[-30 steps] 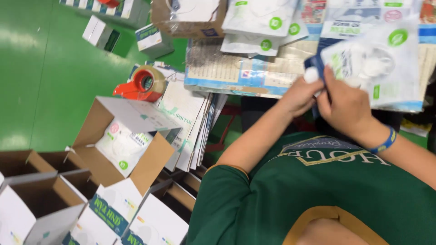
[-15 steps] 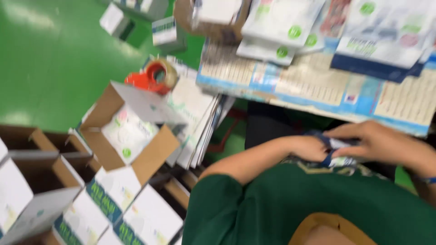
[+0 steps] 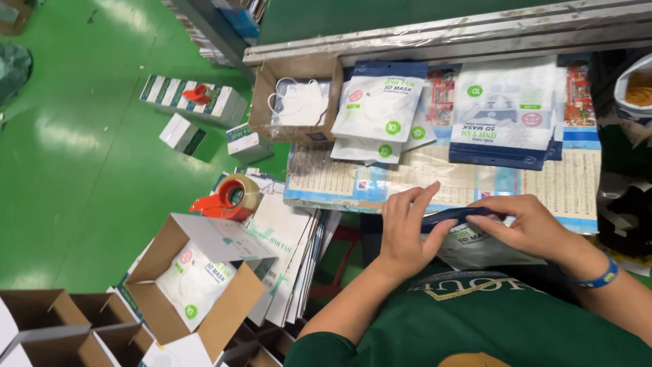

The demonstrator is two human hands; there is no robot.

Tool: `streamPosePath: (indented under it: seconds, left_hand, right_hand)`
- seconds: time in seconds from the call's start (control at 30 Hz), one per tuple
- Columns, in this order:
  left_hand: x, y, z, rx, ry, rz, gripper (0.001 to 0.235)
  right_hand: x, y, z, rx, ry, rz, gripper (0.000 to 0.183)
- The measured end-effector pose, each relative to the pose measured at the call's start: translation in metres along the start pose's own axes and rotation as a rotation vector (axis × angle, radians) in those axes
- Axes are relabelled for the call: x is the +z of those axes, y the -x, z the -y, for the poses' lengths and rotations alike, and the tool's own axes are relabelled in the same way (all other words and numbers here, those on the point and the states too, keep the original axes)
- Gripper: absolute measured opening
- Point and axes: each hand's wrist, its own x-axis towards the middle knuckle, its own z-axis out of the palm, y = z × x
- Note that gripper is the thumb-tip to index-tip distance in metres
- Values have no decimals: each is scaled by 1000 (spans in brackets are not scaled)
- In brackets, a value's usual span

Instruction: The person gathers face masks from a conveyor belt, inserts them into a plastic pouch, and places the pouch into a cardboard box.

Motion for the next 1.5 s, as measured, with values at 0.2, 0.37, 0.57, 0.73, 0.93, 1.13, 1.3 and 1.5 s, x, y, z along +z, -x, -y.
streamPosePath:
  seconds: [0.2,0.37,0.57,0.73,0.93,1.13,1.3,1.5]
  left_hand:
    - [17,14,34,-33,4,161,11]
    - [9,5,70,-47,-108,493,11]
    - [-26,-177,178,230,-643,337,10]
    - [40,-171,268,-18,-952,115,46]
    - [48,-173,265,-138,-767,339,64]
    - [41,-310,308,-114,-657,279,68]
    - [78,-404,397,-297,-758,398,71]
    - [147,-438,433,-511,-464,414,73]
  right_hand:
    - [11,-1,-9,-305,-22,-145,18]
    - [-7,2,-5,-324,-66,-370,12]
    - [-30,-167,47,-407,-186,-525,48]
    - [-14,-284,9,-307,-166,-504,25]
    - [-63,-357,-1,-492,302,-654,32]
    - [-79,-436,-42,-422,458,-763,63]
    - [-76,-431,-16,-191,570,-647,86]
    - [-81,-428,-13,-4,591,-466,88]
